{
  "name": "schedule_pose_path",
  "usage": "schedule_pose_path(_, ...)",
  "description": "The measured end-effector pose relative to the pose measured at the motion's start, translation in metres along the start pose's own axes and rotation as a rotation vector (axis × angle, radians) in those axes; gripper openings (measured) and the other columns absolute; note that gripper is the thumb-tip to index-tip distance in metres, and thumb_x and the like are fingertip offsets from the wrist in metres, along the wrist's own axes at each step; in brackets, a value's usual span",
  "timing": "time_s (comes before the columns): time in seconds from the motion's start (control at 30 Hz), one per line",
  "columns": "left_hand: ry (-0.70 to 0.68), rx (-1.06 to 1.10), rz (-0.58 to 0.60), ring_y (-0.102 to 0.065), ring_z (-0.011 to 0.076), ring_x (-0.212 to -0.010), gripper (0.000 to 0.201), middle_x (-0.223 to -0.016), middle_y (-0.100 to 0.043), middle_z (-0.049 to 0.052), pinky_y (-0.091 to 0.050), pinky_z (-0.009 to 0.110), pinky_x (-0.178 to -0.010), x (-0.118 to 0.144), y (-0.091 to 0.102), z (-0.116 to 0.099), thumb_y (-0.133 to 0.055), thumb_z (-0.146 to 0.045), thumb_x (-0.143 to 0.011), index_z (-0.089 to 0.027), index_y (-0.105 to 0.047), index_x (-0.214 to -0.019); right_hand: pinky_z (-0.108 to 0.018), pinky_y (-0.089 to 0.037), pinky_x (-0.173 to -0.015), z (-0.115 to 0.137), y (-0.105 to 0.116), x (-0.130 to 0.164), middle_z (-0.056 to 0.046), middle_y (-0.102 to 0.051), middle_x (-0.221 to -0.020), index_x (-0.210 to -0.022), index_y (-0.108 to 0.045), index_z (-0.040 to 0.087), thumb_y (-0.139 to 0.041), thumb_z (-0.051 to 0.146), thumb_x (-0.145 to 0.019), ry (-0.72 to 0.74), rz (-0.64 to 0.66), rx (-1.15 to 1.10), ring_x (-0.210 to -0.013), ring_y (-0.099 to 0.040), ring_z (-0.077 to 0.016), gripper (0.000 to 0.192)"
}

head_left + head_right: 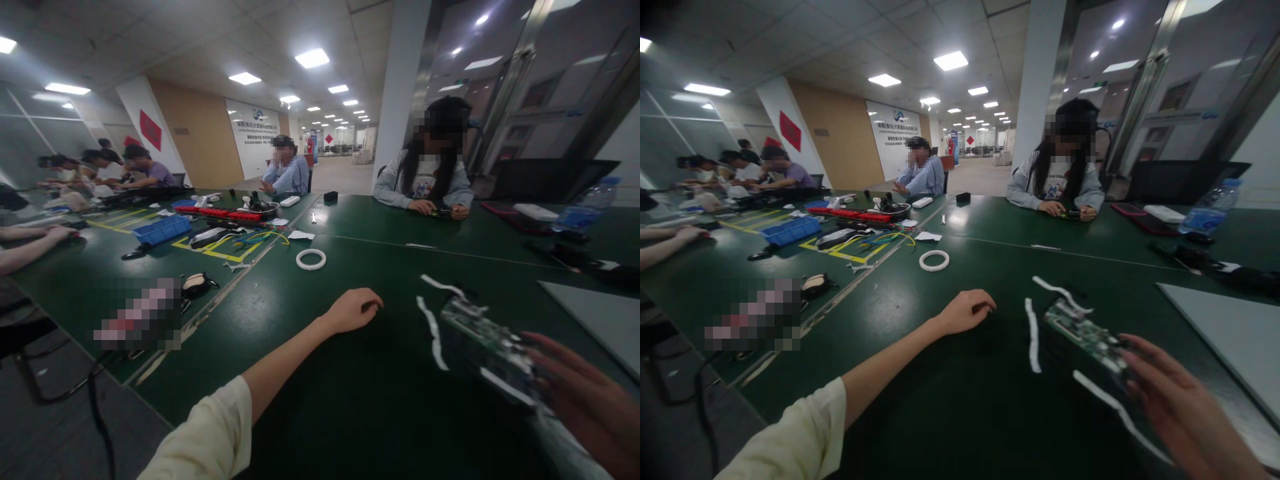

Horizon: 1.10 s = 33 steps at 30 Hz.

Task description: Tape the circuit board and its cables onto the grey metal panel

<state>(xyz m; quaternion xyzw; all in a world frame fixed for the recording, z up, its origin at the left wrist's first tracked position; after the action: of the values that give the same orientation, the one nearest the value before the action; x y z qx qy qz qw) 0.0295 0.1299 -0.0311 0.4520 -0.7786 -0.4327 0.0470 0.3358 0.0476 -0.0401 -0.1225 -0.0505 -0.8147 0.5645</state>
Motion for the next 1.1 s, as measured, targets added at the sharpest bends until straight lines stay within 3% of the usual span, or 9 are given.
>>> schedule_pose_path(0.03, 0.054, 0.157, 0.001, -0.058, 0.0123, -0.087, 0.023, -0.103, -0.059, 0.006, -0.047, 0.028, -0.078, -0.001, -0.002, 0.002, -0.042, -0.023, -0.088, -0.015, -0.054, -0.107, -0.024, -0.051, -0.057, -0.009, -0.016, 0.005, -0.008, -0.059, -0.106, -0.093, -0.064, 0.03, -0.075, 0.03, -0.061, -0.092, 0.038, -0.048, -0.075, -0.06, -0.0159, 0.034)
schedule_pose_path(0.13, 0.196, 0.585, 0.047, -0.058, 0.0126, -0.087, 0.032, -0.104, -0.059, 0.007, -0.048, 0.027, -0.075, -0.003, -0.013, 0.003, -0.038, -0.035, -0.09, -0.016, -0.049, -0.114, -0.019, -0.052, -0.056, -0.023, -0.06, 0.022, -0.004, -0.059, -0.106, -0.092, -0.064, 0.03, -0.08, 0.031, -0.051, -0.126, 0.172, -0.063, -0.075, -0.061, -0.0148, 0.044)
schedule_pose_path(0.27, 0.292, 0.814, 0.174, -0.058, 0.0149, -0.09, 0.038, -0.105, -0.058, 0.007, -0.047, 0.029, -0.076, -0.002, -0.026, -0.001, -0.048, -0.035, -0.086, -0.02, -0.046, -0.12, -0.025, -0.056, -0.066, -0.03, -0.083, 0.036, -0.003, -0.06, -0.1, -0.096, -0.059, 0.027, -0.081, 0.034, -0.047, -0.148, 0.287, -0.044, -0.084, -0.062, -0.0196, 0.054)
schedule_pose_path(0.4, 0.316, 0.887, 0.207, -0.06, 0.0166, -0.089, 0.064, -0.102, -0.06, 0.006, -0.047, 0.035, -0.079, -0.001, -0.027, -0.003, -0.066, -0.022, -0.073, -0.024, -0.035, -0.13, -0.031, -0.055, -0.074, -0.025, -0.084, 0.038, -0.006, -0.058, -0.108, -0.103, -0.056, 0.023, -0.078, 0.039, -0.051, -0.1, 0.357, 0.041, -0.094, -0.06, -0.0238, 0.059)
schedule_pose_path(0.57, 0.374, 0.955, 0.212, -0.061, 0.0161, -0.081, 0.073, -0.095, -0.061, 0.006, -0.047, 0.034, -0.075, -0.001, -0.023, -0.005, -0.071, -0.02, -0.068, -0.021, -0.034, -0.131, -0.035, -0.054, -0.077, -0.024, -0.084, 0.036, -0.008, -0.059, -0.11, -0.103, -0.057, 0.022, -0.071, 0.046, -0.057, 0.074, 0.421, 0.235, -0.098, -0.058, -0.027, 0.054)
schedule_pose_path(0.73, 0.39, 1.035, 0.215, -0.06, 0.015, -0.079, 0.081, -0.094, -0.061, 0.005, -0.044, 0.027, -0.067, 0.0, -0.017, -0.007, -0.074, -0.02, -0.064, -0.024, -0.031, -0.133, -0.032, -0.054, -0.076, -0.027, -0.083, 0.036, -0.006, -0.062, -0.105, -0.102, -0.059, 0.023, -0.065, 0.048, -0.062, 0.2, 0.406, 0.313, -0.096, -0.06, -0.0259, 0.047)
schedule_pose_path(0.83, 0.429, 1.075, 0.204, -0.058, 0.0114, -0.072, 0.076, -0.093, -0.061, 0.004, -0.04, 0.022, -0.06, 0.002, -0.014, -0.004, -0.073, -0.021, -0.065, -0.023, -0.034, -0.13, -0.031, -0.055, -0.076, -0.028, -0.083, 0.038, -0.007, -0.062, -0.106, -0.101, -0.06, 0.022, -0.063, 0.048, -0.063, 0.242, 0.403, 0.321, -0.095, -0.061, -0.0254, 0.046)
schedule_pose_path(1.0, 0.432, 1.096, 0.258, -0.057, 0.0108, -0.079, 0.045, -0.097, -0.059, 0.005, -0.039, 0.021, -0.063, 0.003, -0.017, -0.002, -0.073, -0.024, -0.066, -0.014, -0.056, -0.106, -0.027, -0.052, -0.082, -0.032, -0.081, 0.035, -0.006, -0.062, -0.11, -0.106, -0.057, 0.022, -0.058, 0.046, -0.072, 0.371, 0.411, 0.423, -0.098, -0.06, -0.022, 0.041)
schedule_pose_path(1.1, 0.401, 1.068, 0.278, -0.056, 0.0102, -0.079, 0.034, -0.096, -0.059, 0.005, -0.039, 0.021, -0.064, 0.003, -0.021, -0.001, -0.07, -0.027, -0.069, -0.013, -0.06, -0.098, -0.027, -0.051, -0.084, -0.036, -0.079, 0.03, -0.005, -0.062, -0.11, -0.109, -0.056, 0.023, -0.055, 0.045, -0.075, 0.386, 0.452, 0.482, -0.1, -0.06, -0.0212, 0.041)
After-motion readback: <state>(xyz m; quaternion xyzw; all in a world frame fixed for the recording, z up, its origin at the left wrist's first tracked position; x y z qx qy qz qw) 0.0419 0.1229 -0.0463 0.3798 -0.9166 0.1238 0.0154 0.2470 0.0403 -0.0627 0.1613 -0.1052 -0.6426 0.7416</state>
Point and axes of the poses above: each hand's wrist, its own x-axis away from the middle knuckle, its own y-axis out of the back of the hand, z = x × y, the point moved 4 cm from there along -x, towards the middle knuckle
